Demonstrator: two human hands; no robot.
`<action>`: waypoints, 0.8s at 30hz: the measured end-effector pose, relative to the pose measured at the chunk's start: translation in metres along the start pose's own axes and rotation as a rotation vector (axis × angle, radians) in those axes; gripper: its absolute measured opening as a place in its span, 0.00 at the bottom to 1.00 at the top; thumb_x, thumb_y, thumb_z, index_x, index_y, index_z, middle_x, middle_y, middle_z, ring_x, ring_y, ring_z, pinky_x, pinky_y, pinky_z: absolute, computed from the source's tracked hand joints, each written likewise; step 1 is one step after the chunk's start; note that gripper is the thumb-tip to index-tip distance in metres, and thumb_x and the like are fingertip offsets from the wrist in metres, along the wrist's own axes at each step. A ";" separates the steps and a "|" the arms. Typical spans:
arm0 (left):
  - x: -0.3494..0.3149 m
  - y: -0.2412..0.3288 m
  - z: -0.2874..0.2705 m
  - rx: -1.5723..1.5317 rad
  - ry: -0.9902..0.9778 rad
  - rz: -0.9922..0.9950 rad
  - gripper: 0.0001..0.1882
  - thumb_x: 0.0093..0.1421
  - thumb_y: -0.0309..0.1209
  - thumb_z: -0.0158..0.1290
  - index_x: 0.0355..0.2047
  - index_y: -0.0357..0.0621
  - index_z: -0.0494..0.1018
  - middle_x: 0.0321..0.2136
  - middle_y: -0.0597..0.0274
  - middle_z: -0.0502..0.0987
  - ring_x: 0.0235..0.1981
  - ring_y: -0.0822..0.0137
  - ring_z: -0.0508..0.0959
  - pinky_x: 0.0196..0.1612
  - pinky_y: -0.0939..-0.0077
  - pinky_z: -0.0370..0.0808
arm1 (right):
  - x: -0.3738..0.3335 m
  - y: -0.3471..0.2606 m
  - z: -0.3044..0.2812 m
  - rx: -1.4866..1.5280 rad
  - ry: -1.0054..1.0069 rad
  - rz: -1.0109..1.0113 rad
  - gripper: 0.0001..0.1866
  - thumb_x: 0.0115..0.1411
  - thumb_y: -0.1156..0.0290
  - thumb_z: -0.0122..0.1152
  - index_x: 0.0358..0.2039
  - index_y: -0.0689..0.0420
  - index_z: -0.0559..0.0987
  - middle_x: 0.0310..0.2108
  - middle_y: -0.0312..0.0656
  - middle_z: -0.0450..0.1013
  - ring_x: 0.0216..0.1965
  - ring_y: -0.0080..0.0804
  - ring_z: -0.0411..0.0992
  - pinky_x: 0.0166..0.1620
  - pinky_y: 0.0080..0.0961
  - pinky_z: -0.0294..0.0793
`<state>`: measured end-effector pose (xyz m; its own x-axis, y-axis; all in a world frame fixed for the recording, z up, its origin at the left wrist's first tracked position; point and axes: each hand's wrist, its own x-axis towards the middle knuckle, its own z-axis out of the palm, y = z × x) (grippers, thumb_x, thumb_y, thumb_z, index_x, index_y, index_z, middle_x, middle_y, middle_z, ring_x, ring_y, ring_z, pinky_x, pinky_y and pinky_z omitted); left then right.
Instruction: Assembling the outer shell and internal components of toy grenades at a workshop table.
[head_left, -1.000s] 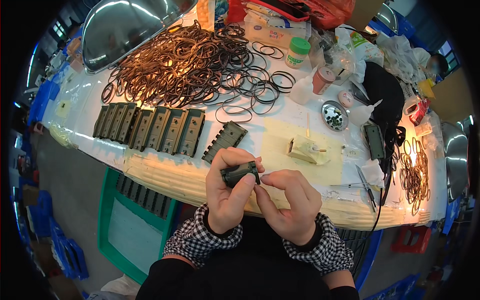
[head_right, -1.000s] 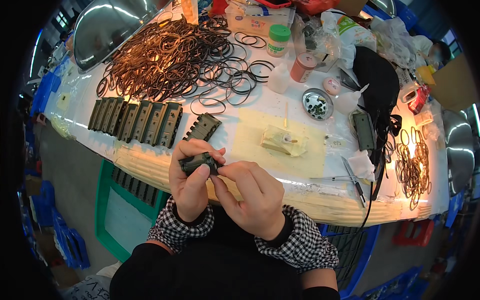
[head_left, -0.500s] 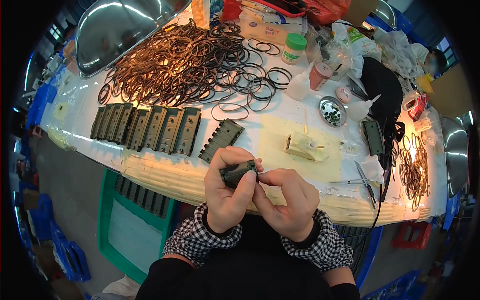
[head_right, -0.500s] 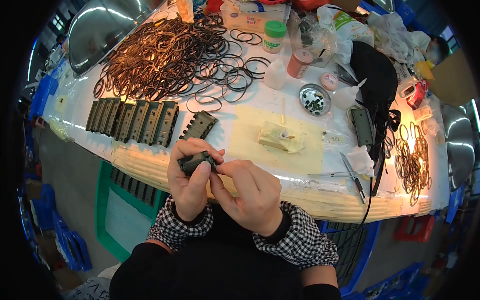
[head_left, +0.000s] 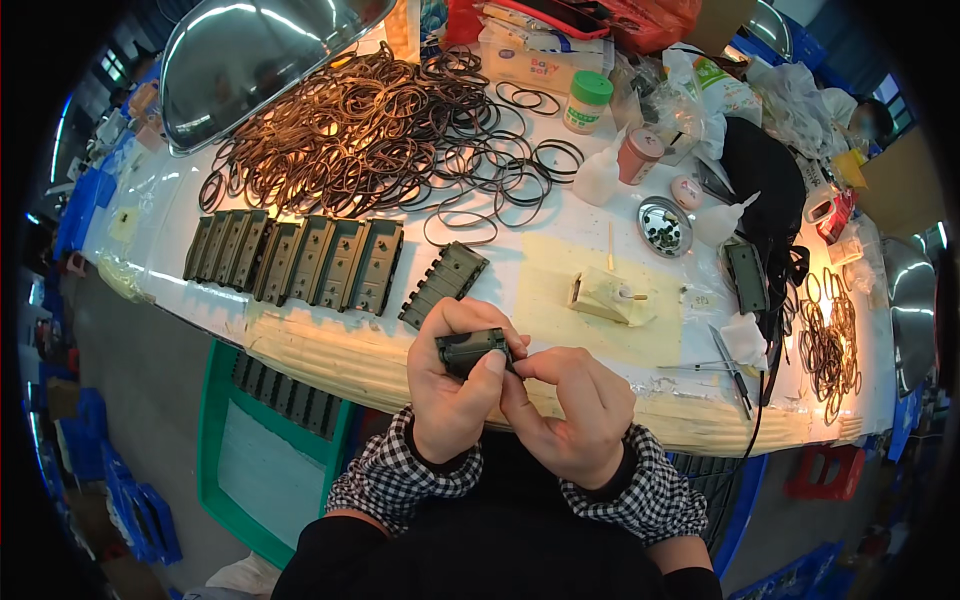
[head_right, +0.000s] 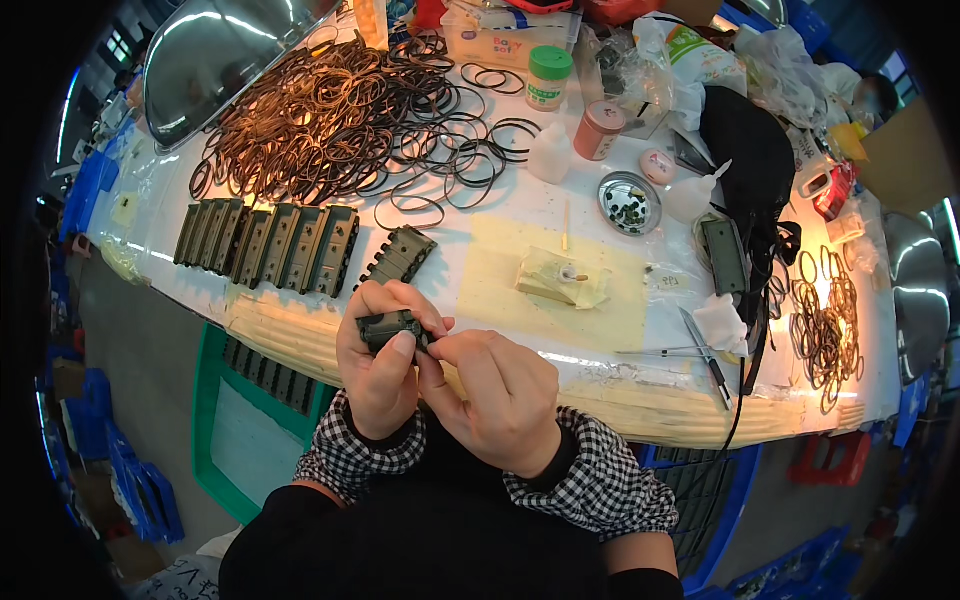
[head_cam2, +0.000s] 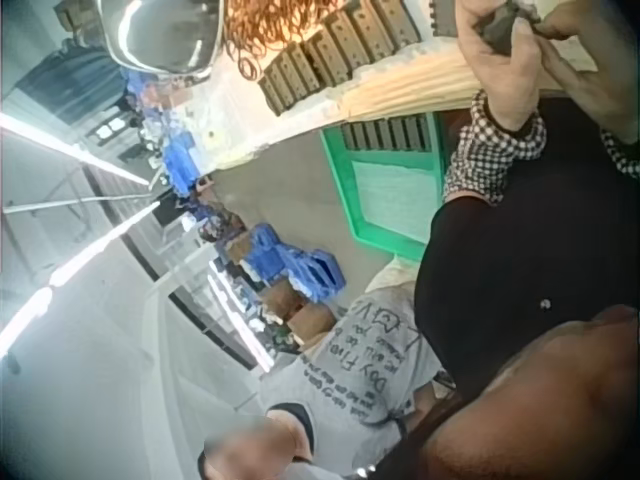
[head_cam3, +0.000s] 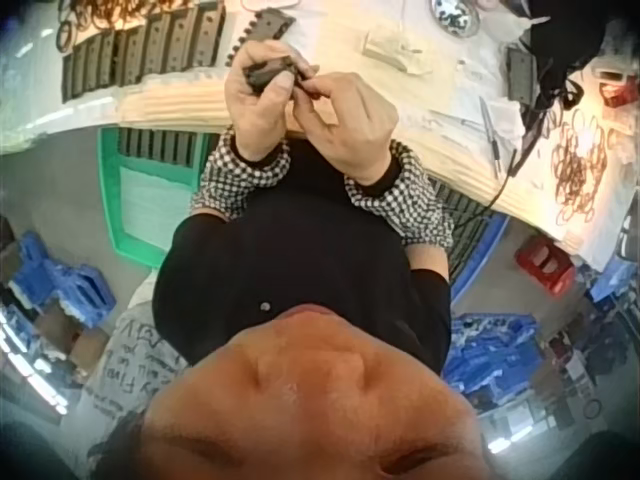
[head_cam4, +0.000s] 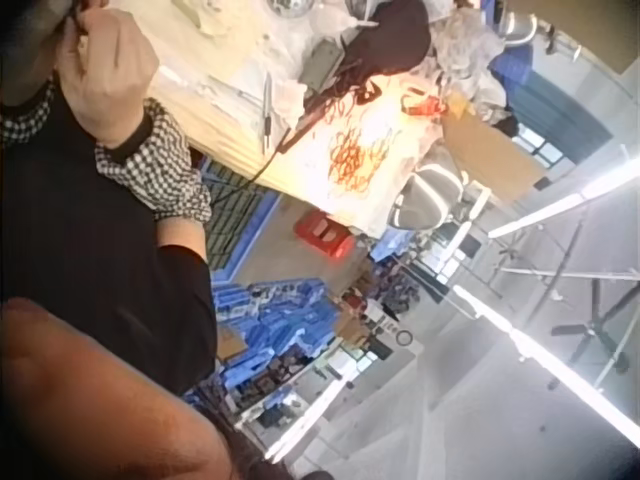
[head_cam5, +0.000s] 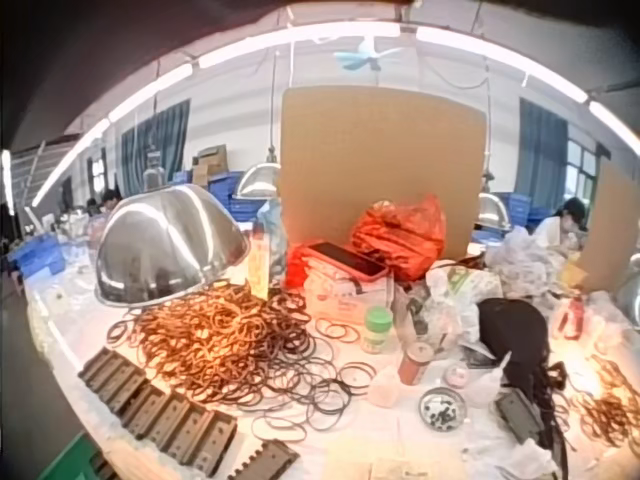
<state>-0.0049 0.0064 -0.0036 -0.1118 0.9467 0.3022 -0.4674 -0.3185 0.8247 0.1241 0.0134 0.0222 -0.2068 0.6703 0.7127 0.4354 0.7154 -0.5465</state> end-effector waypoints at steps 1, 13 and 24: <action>0.001 0.000 -0.001 -0.104 -0.009 -0.045 0.07 0.58 0.23 0.49 0.36 0.39 0.64 0.35 0.55 0.72 0.37 0.68 0.74 0.49 0.68 0.74 | 0.000 0.000 0.000 0.002 0.005 -0.015 0.11 0.45 0.79 0.70 0.28 0.60 0.76 0.25 0.41 0.75 0.24 0.34 0.76 0.25 0.24 0.75; 0.011 -0.004 -0.008 -0.666 -0.050 -0.399 0.09 0.56 0.34 0.51 0.32 0.46 0.62 0.31 0.60 0.69 0.37 0.65 0.71 0.46 0.68 0.74 | -0.008 0.002 -0.001 -0.021 0.018 -0.132 0.15 0.39 0.80 0.70 0.32 0.58 0.81 0.27 0.36 0.71 0.26 0.32 0.72 0.27 0.25 0.71; 0.009 -0.004 -0.007 -0.689 -0.096 -0.421 0.10 0.55 0.33 0.52 0.31 0.45 0.63 0.30 0.59 0.70 0.36 0.65 0.71 0.43 0.71 0.73 | -0.014 0.000 -0.003 -0.041 0.022 -0.138 0.15 0.40 0.80 0.70 0.31 0.59 0.80 0.27 0.36 0.72 0.25 0.32 0.71 0.27 0.24 0.70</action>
<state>-0.0104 0.0167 -0.0070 0.2546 0.9621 0.0975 -0.8918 0.1946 0.4085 0.1300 0.0038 0.0140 -0.2480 0.5610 0.7898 0.4399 0.7915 -0.4242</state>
